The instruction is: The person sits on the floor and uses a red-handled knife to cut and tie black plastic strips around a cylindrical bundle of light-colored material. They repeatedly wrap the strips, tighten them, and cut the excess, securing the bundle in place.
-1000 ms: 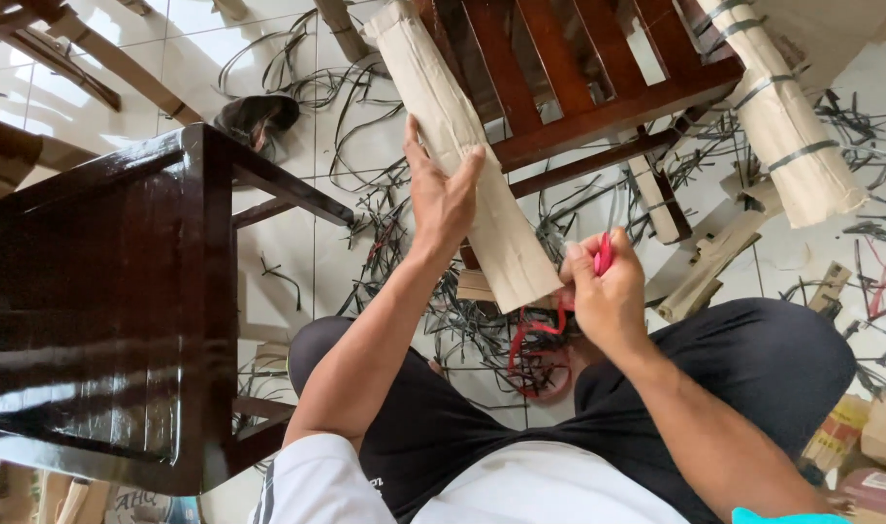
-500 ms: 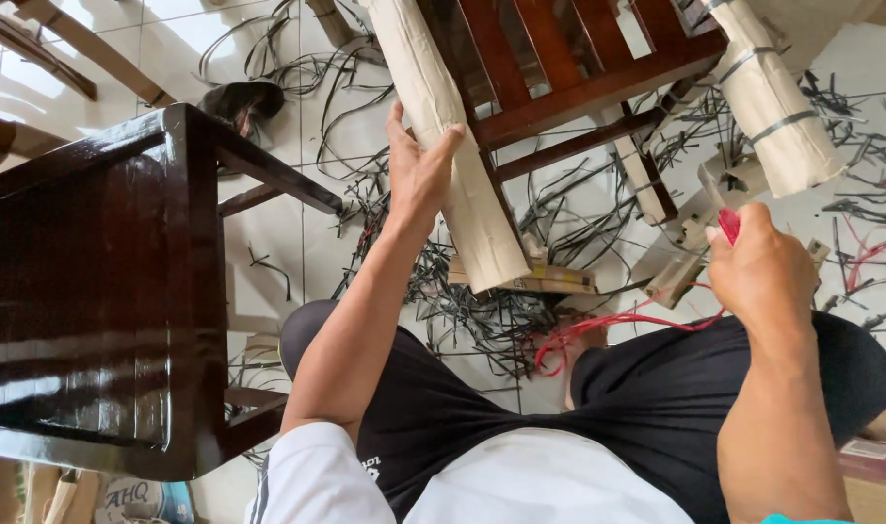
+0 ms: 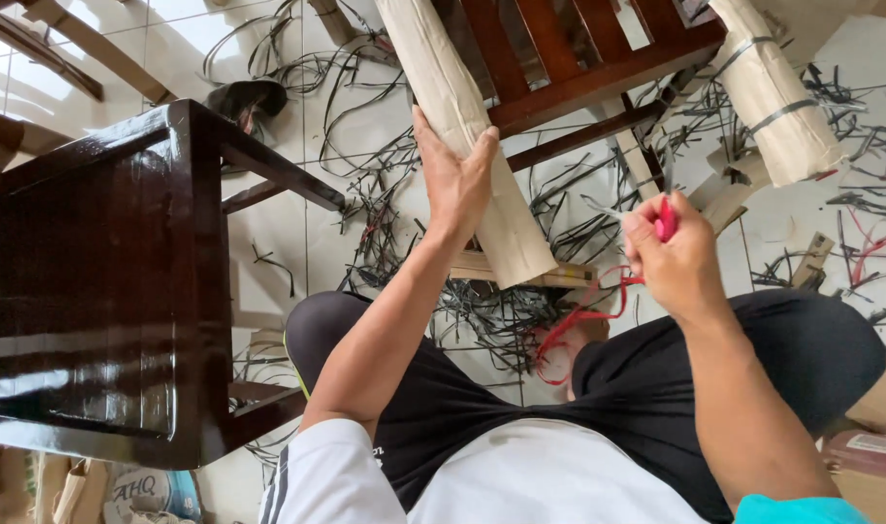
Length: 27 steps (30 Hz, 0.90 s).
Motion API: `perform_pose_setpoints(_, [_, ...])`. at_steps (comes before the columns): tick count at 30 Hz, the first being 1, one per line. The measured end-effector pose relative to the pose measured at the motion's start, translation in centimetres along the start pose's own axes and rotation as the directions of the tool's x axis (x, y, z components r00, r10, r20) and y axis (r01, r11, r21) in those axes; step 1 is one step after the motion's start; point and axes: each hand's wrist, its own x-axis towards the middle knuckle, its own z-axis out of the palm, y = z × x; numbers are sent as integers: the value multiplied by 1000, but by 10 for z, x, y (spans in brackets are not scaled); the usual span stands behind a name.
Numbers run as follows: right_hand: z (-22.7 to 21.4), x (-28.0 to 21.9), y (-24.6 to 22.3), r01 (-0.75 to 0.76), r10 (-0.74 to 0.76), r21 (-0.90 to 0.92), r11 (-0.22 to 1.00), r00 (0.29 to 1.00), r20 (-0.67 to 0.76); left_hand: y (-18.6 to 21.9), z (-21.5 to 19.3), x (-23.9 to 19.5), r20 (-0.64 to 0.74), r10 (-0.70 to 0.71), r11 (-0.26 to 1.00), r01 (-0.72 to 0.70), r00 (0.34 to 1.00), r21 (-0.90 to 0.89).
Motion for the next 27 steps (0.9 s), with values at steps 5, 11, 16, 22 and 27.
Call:
perform_pose_setpoints(5, [45, 1, 10, 170, -173, 80, 982, 985, 20, -8, 1, -1, -32, -30, 999, 31, 999, 19])
perform_pose_setpoints(11, [84, 0, 14, 274, -269, 28, 961, 955, -125, 9, 5, -17, -40, 26, 999, -25, 999, 29])
perform_pose_setpoints(16, [102, 3, 17, 279, -286, -64, 958, 945, -158, 24, 3, -43, 38, -106, 994, 106, 994, 19])
perform_pose_setpoints(22, [104, 0, 9, 356, -349, 1, 934, 915, -202, 30, 7, -21, 61, -239, 971, 237, 969, 37])
perform_pose_setpoints(27, [115, 0, 7, 404, -396, -33, 914, 871, -291, 12, 11, -22, -17, -134, 989, 135, 991, 53])
